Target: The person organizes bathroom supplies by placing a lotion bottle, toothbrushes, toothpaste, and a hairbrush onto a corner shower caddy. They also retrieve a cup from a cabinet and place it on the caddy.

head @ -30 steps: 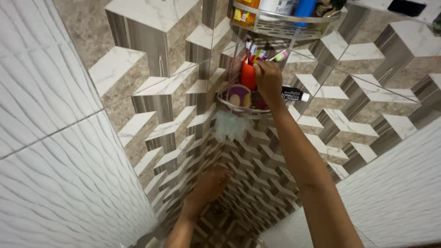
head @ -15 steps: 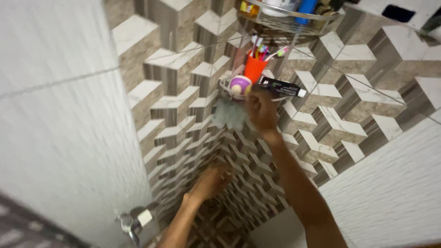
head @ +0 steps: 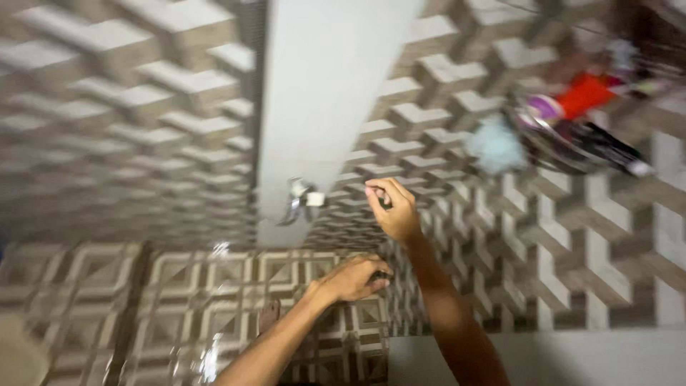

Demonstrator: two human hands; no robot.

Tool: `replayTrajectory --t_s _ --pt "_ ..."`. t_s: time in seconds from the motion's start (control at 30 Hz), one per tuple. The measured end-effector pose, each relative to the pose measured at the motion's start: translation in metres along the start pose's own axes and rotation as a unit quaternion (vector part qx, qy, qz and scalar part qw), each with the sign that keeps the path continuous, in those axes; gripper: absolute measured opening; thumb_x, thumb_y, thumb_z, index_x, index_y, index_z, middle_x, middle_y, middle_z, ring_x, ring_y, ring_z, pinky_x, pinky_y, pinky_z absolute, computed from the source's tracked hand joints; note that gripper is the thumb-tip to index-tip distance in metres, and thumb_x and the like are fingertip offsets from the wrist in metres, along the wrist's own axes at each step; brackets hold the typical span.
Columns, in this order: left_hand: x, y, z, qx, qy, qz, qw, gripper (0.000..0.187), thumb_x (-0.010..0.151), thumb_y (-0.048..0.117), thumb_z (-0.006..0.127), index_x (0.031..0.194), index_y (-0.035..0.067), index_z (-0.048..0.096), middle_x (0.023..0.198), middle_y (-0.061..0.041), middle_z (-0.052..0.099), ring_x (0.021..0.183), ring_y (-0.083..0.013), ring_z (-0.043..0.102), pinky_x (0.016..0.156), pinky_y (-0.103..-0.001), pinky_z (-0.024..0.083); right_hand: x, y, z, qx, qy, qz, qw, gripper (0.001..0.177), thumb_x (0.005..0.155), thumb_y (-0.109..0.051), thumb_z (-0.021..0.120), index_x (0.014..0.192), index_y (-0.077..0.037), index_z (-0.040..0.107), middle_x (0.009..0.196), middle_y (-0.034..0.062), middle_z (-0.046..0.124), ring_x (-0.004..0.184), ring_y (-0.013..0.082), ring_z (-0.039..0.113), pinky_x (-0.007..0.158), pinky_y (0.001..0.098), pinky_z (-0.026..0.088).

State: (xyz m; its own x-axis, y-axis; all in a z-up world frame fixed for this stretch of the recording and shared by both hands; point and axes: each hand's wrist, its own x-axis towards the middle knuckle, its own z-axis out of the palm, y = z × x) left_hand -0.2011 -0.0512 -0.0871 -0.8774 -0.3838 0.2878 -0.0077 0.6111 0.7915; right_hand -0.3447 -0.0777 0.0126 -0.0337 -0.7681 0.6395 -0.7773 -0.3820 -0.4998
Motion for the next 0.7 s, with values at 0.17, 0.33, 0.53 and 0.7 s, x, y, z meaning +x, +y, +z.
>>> replayTrajectory --t_s 0.17,0.33,0.53,0.7 --pt "-0.103 0.015 -0.031 0.029 0.114 -0.057 0.991 0.030 0.097 0.027 0.066 0.117 0.004 0.070 0.115 -0.018 0.069 0.113 -0.0396 0.064 0.095 -0.049 0.050 -0.008 -0.078 0.074 0.076 -0.094 -0.067 0.990 0.011 0.093 -0.009 0.076 0.100 -0.003 0.070 0.090 0.0085 0.070 0.075 0.0175 0.065 0.067 0.0293 0.051" --pt "-0.220 0.040 -0.079 0.065 0.228 -0.191 0.953 0.032 0.097 0.029 0.066 0.119 0.007 0.070 0.114 -0.016 0.069 0.111 -0.0383 0.063 0.093 -0.048 0.049 -0.004 -0.178 0.161 0.140 -0.192 -0.115 0.964 0.009 0.095 -0.010 0.073 0.097 -0.002 0.070 0.090 0.0104 0.071 0.071 0.0206 0.064 0.064 0.0314 0.050" --pt "-0.408 0.086 -0.109 0.112 0.390 -0.260 0.876 0.029 0.097 0.027 0.066 0.117 0.007 0.069 0.113 -0.015 0.069 0.112 -0.0357 0.064 0.094 -0.046 0.050 -0.036 -0.357 0.278 0.260 -0.279 -0.220 0.898 0.009 0.101 -0.009 0.066 0.103 -0.002 0.070 0.096 0.0102 0.072 0.077 0.0205 0.065 0.069 0.0316 0.051" --pt "-0.594 0.149 -0.113 0.132 0.519 -0.322 0.781 0.028 0.094 0.025 0.068 0.116 0.008 0.070 0.108 -0.014 0.068 0.105 -0.0337 0.066 0.092 -0.043 0.052 -0.104 -0.533 0.374 0.308 -0.380 -0.257 0.833 0.013 0.100 -0.010 0.066 0.109 -0.003 0.072 0.093 0.0117 0.069 0.075 0.0224 0.064 0.069 0.0332 0.051"
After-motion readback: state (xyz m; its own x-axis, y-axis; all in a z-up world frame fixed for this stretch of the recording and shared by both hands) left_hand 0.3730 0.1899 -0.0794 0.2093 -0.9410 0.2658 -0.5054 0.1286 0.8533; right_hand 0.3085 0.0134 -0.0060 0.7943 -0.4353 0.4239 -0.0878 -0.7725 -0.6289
